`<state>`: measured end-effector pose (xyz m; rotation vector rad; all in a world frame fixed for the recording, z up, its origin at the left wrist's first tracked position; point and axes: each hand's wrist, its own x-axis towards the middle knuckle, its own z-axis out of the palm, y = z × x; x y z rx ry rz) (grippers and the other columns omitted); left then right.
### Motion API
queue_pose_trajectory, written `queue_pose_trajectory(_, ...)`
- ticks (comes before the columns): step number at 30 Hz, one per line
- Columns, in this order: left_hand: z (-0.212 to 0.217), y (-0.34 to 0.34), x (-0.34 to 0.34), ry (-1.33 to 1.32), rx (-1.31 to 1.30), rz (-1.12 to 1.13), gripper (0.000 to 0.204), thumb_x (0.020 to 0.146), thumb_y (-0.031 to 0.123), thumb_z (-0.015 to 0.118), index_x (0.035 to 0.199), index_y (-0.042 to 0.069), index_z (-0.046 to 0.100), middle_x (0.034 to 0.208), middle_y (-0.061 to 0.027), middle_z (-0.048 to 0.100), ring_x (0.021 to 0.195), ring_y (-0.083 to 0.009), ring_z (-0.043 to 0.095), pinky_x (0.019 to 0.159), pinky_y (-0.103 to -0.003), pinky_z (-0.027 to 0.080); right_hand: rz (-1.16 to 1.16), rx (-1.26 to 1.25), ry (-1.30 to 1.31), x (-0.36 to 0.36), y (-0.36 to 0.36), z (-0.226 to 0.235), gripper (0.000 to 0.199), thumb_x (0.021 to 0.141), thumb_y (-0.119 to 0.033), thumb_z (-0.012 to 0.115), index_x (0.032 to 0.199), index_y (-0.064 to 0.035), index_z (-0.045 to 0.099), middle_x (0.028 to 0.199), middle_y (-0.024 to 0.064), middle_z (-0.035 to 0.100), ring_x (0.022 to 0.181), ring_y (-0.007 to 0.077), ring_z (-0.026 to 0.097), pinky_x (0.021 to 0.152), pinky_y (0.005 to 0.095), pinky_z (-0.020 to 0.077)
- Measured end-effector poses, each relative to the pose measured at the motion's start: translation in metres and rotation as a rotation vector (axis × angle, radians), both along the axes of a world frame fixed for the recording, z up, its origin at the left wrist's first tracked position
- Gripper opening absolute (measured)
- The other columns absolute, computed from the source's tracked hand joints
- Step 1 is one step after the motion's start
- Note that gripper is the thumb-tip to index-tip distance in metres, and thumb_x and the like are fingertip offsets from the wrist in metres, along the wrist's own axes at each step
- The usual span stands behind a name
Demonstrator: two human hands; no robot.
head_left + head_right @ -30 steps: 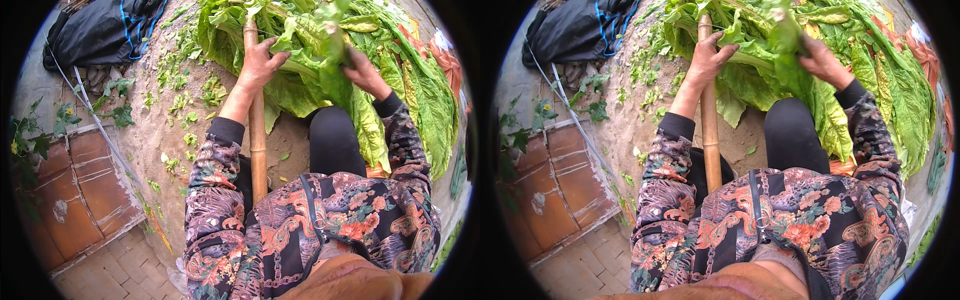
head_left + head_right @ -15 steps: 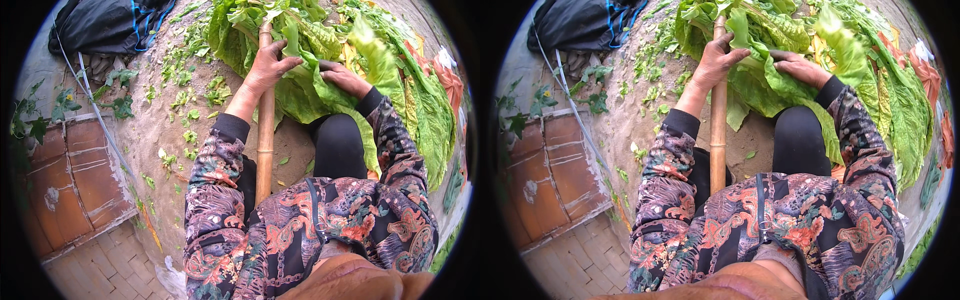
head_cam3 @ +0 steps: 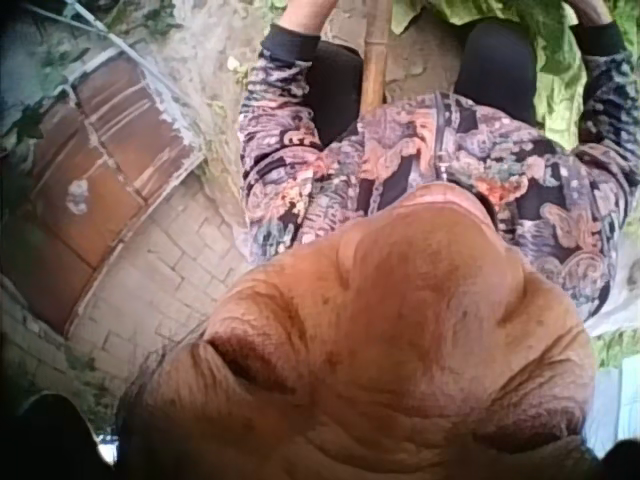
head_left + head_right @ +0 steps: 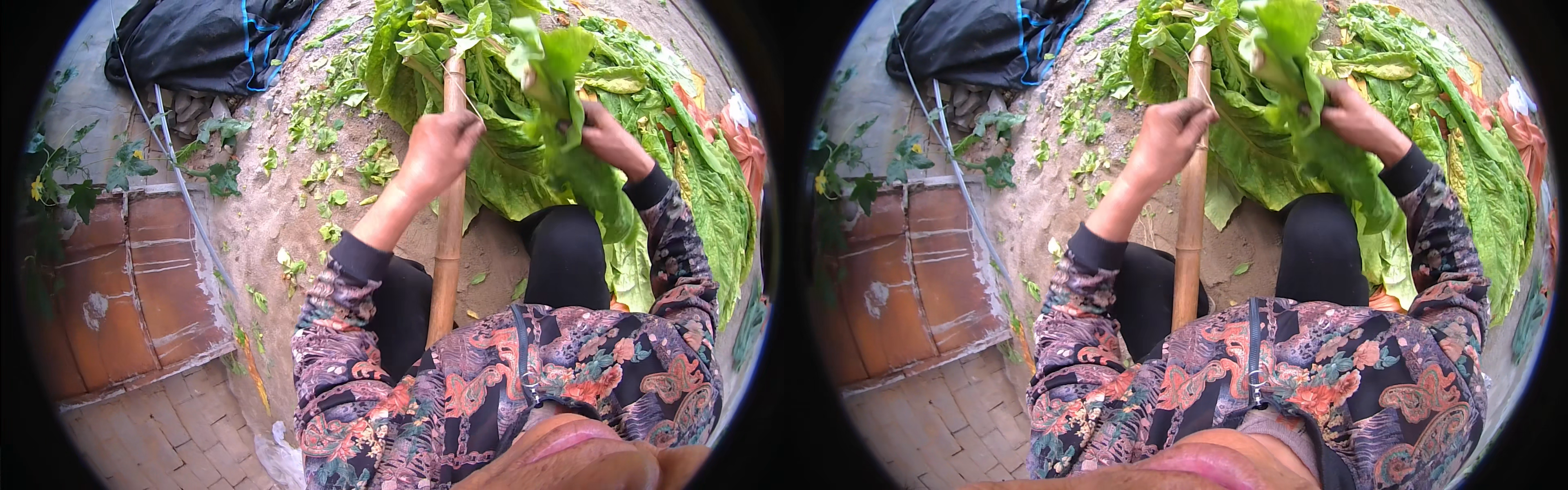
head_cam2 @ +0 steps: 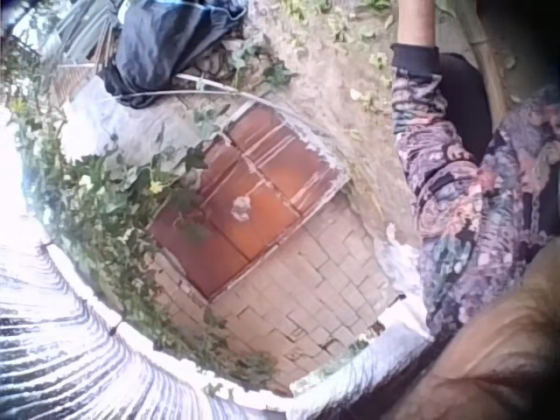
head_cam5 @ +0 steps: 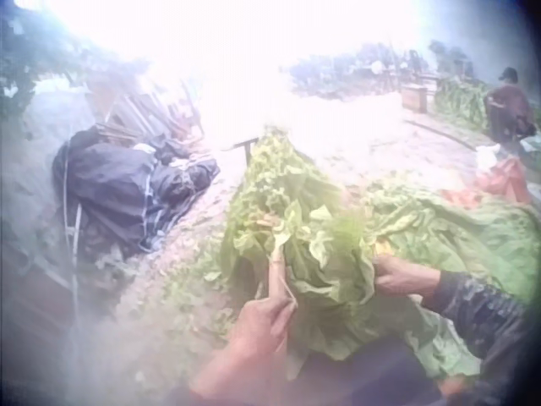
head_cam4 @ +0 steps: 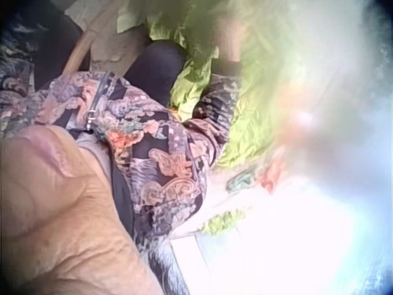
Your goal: The person sits on the ground and repeatedly picks up large green leaves, wraps them around a bamboo stick, and ties them with string. The person continues this process for multiple leaves, stacking the tied bundles nearby.
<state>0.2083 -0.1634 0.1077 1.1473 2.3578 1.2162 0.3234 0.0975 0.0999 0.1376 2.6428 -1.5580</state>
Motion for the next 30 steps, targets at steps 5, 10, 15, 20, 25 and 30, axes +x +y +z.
queue_pose_trajectory(5, 0.047, 0.055, 0.034, 0.538, 0.103, -0.313, 0.009, 0.08, 0.01, 0.062, 0.082, 0.001, 0.064, 0.074, -0.0143, 0.065, 0.062, -0.0238, 0.064, 0.058, -0.034, 0.05, 0.015, 0.637, 0.545, -0.111, -0.019, -0.001, 0.024, 0.081, -0.003, 0.051, 0.105, -0.0008, 0.056, 0.105, 0.0173, 0.06, 0.098, 0.0268, 0.059, 0.084, 0.037, 0.0461)
queue_pose_trajectory(10, 0.085, 0.046, -0.109, 0.794, -0.069, 0.234, 0.023, 0.089, 0.026, 0.055, 0.078, 0.011, 0.068, 0.064, -0.0101, 0.065, 0.058, -0.0206, 0.064, 0.054, -0.033, 0.051, 0.07, 0.651, 0.569, -0.11, -0.036, -0.024, 0.038, 0.076, 0.002, 0.049, 0.113, -0.004, 0.056, 0.099, 0.0145, 0.058, 0.099, 0.0309, 0.056, 0.083, 0.0386, 0.0445)
queue_pose_trajectory(15, -0.066, -0.031, -0.139, 0.332, -0.365, 0.37, 0.017, 0.088, 0.02, 0.057, 0.097, 0.014, 0.07, 0.085, -0.0105, 0.069, 0.076, -0.0212, 0.066, 0.075, -0.033, 0.052, -0.165, 0.111, 0.316, -0.123, -0.035, -0.085, 0.04, 0.08, 0.0, 0.048, 0.12, 0.0014, 0.052, 0.108, 0.0211, 0.062, 0.1, 0.0265, 0.059, 0.086, 0.0328, 0.0447)
queue_pose_trajectory(20, -0.088, -0.045, -0.144, -0.192, -0.012, 0.38, 0.016, 0.086, 0.017, 0.063, 0.093, 0.004, 0.069, 0.078, -0.0058, 0.069, 0.062, -0.0078, 0.056, 0.056, -0.025, 0.046, -0.103, 0.055, 0.456, -0.115, -0.039, -0.089, 0.035, 0.079, -0.003, 0.053, 0.114, -0.0031, 0.055, 0.099, 0.0175, 0.062, 0.093, 0.0301, 0.06, 0.082, 0.0363, 0.0454)
queue_pose_trajectory(25, 0.09, -0.039, -0.152, 0.295, 0.151, 0.178, 0.014, 0.087, 0.013, 0.062, 0.087, 0.001, 0.069, 0.068, 0.0035, 0.06, 0.056, -0.0033, 0.043, 0.049, -0.02, 0.033, 0.039, 0.939, 0.473, -0.111, -0.047, -0.021, 0.032, 0.077, -0.009, 0.057, 0.11, -0.0119, 0.058, 0.09, 0.0116, 0.059, 0.091, 0.0306, 0.058, 0.076, 0.0406, 0.0451)
queue_pose_trajectory(30, 0.193, -0.031, -0.03, 0.513, -0.064, -0.201, 0.012, 0.083, 0.007, 0.061, 0.084, -0.004, 0.064, 0.071, -0.0069, 0.062, 0.066, -0.0106, 0.055, 0.061, -0.022, 0.042, 0.159, 1.168, 0.607, -0.118, -0.061, 0.005, 0.022, 0.08, -0.009, 0.05, 0.1, -0.0088, 0.059, 0.095, 0.0095, 0.057, 0.095, 0.0247, 0.056, 0.08, 0.0371, 0.0419)
